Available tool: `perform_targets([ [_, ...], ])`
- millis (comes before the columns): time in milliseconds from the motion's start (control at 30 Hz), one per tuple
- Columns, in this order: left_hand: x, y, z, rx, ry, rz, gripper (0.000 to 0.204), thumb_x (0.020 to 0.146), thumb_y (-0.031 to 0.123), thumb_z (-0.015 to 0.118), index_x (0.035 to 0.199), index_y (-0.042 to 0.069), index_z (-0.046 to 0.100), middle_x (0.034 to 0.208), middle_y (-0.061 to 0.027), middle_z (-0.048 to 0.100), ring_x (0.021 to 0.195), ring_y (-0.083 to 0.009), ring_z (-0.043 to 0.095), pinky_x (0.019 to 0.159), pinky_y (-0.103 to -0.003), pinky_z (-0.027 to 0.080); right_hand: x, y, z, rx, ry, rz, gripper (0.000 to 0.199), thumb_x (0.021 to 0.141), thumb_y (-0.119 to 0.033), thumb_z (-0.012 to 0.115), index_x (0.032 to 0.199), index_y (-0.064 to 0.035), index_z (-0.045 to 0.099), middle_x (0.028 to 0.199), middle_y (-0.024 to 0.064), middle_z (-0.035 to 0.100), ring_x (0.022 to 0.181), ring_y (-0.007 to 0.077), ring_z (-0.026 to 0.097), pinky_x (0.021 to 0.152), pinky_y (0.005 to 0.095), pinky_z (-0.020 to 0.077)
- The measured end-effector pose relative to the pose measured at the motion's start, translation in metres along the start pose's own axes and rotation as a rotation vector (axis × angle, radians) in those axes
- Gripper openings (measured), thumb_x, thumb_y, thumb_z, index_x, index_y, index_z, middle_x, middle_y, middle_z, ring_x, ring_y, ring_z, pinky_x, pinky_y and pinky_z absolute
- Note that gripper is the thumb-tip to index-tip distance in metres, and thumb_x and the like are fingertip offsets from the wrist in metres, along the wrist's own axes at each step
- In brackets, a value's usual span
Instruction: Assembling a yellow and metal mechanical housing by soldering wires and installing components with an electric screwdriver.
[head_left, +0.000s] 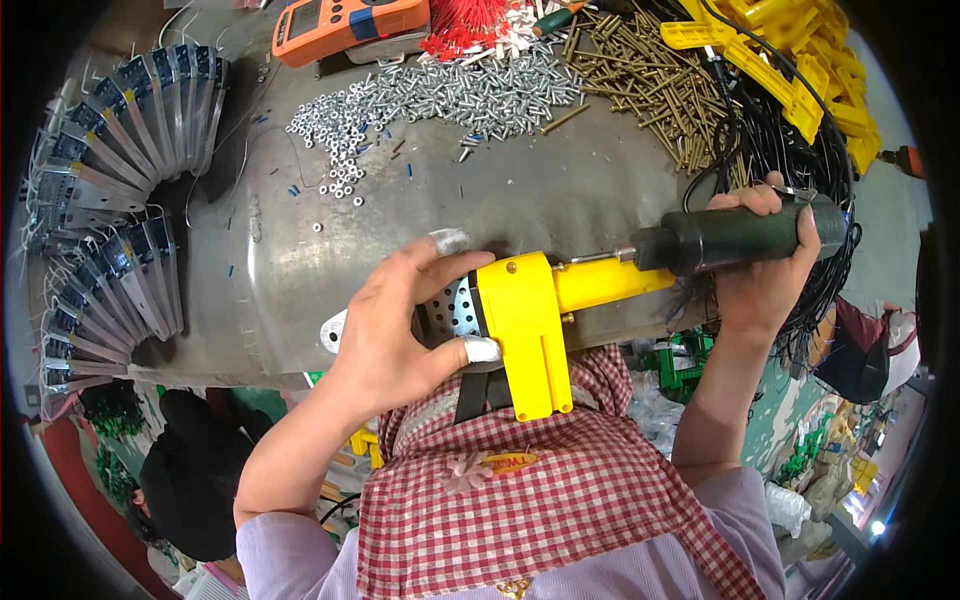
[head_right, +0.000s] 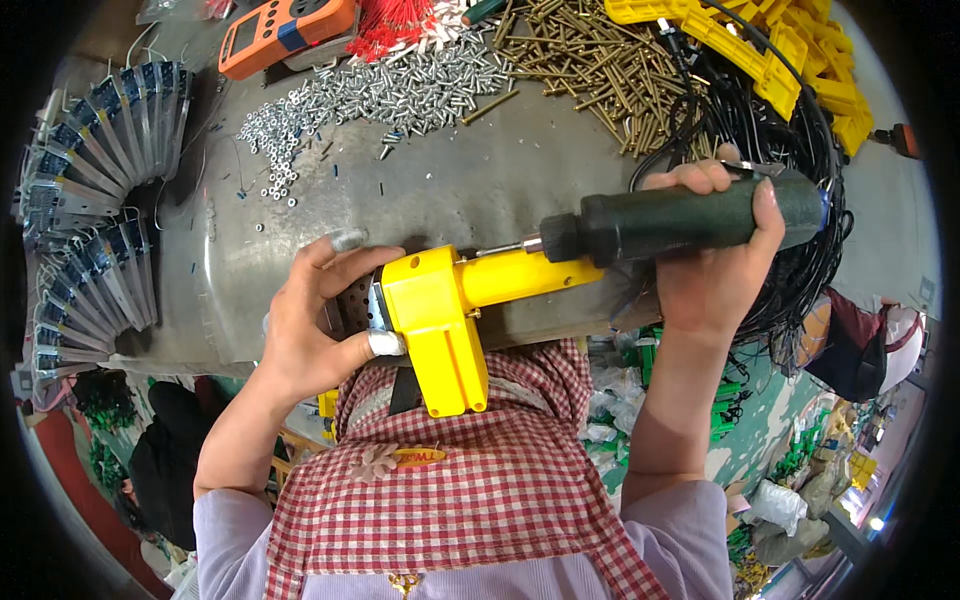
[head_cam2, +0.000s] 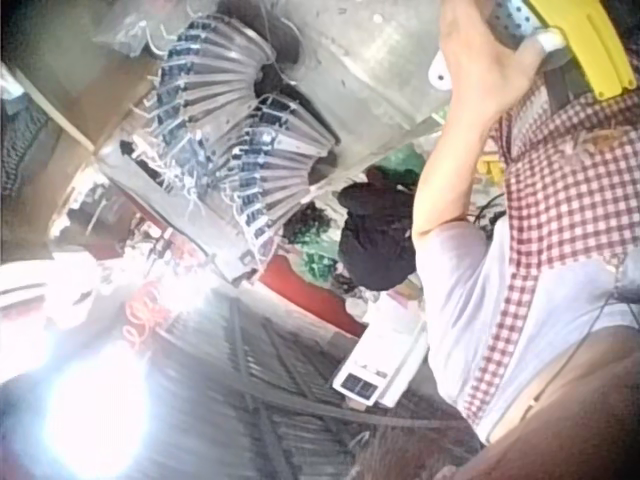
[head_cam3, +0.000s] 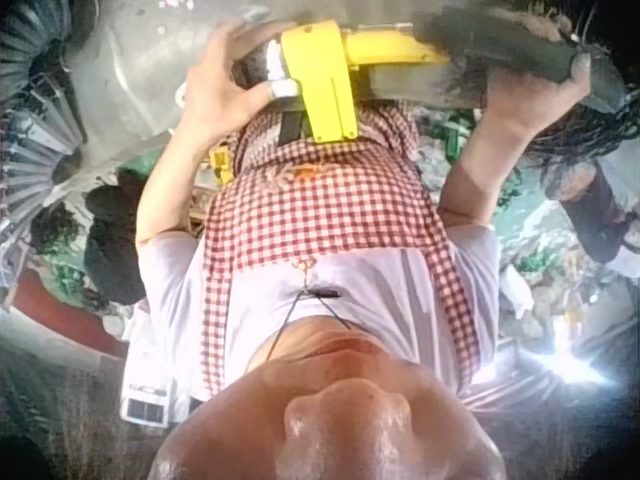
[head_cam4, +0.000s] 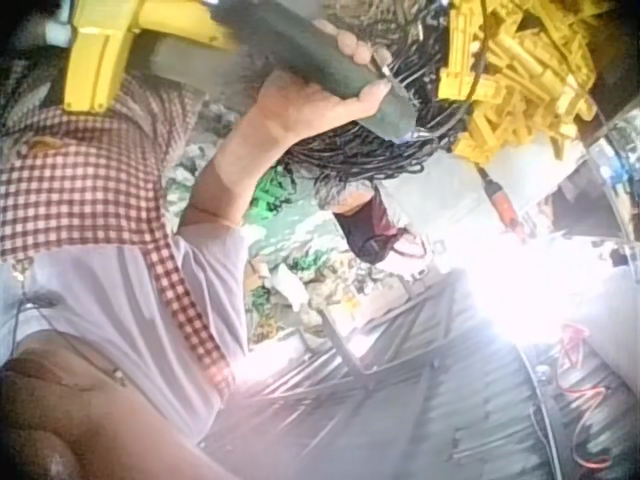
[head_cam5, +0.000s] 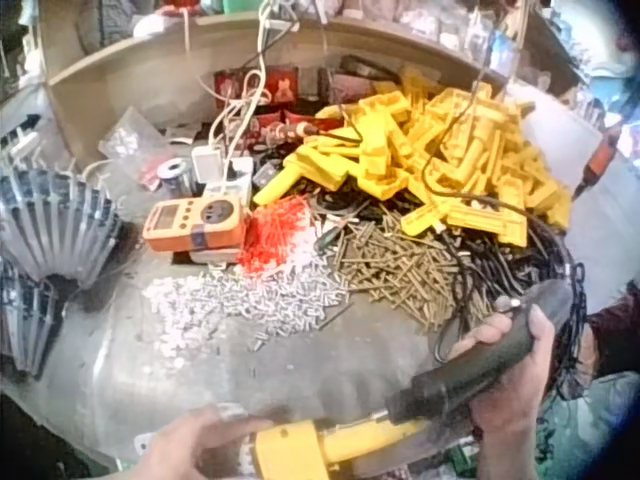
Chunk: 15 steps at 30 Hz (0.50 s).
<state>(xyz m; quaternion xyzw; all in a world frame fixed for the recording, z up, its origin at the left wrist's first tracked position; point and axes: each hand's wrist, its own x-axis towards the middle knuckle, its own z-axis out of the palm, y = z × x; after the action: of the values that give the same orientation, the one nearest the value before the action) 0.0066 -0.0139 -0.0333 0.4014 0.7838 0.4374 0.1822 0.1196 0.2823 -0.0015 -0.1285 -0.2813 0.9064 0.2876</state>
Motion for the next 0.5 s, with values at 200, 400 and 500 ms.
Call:
perform_targets([
  [200,0.001,0.001,-0.003,-0.001,0.003,-0.011,0.078,0.064,0.019,0.081,0.123,0.001,0.032,0.122,-0.0079,0.061,0.112,-0.0344,0.053,0.096,-0.04,0.039,0.003,0.017,0.007,0.079,0.001,0.046,0.035,0.089,-0.029,0.052,0.113,-0.0041,0.044,0.088,0.0021,0.046,0.086,0.016,0.049,0.093,0.0392,0.0384],
  [400,-0.004,-0.007,0.0,0.073,0.054,0.122,0.083,0.066,0.021,0.079,0.13,0.002,0.029,0.124,-0.0097,0.059,0.115,-0.0367,0.052,0.096,-0.042,0.041,0.008,0.026,0.0,0.058,0.006,0.072,0.036,0.087,-0.029,0.054,0.114,-0.0063,0.045,0.087,0.0013,0.047,0.085,0.016,0.05,0.091,0.0391,0.0405],
  [500,0.003,-0.006,-0.01,-0.215,0.072,0.075,0.08,0.069,0.021,0.078,0.131,0.003,0.031,0.125,-0.0131,0.057,0.118,-0.0368,0.05,0.099,-0.039,0.04,0.001,0.02,0.0,0.021,-0.013,0.028,0.039,0.088,-0.03,0.053,0.117,-0.0062,0.043,0.088,0.0018,0.045,0.086,0.016,0.048,0.091,0.0385,0.0399],
])
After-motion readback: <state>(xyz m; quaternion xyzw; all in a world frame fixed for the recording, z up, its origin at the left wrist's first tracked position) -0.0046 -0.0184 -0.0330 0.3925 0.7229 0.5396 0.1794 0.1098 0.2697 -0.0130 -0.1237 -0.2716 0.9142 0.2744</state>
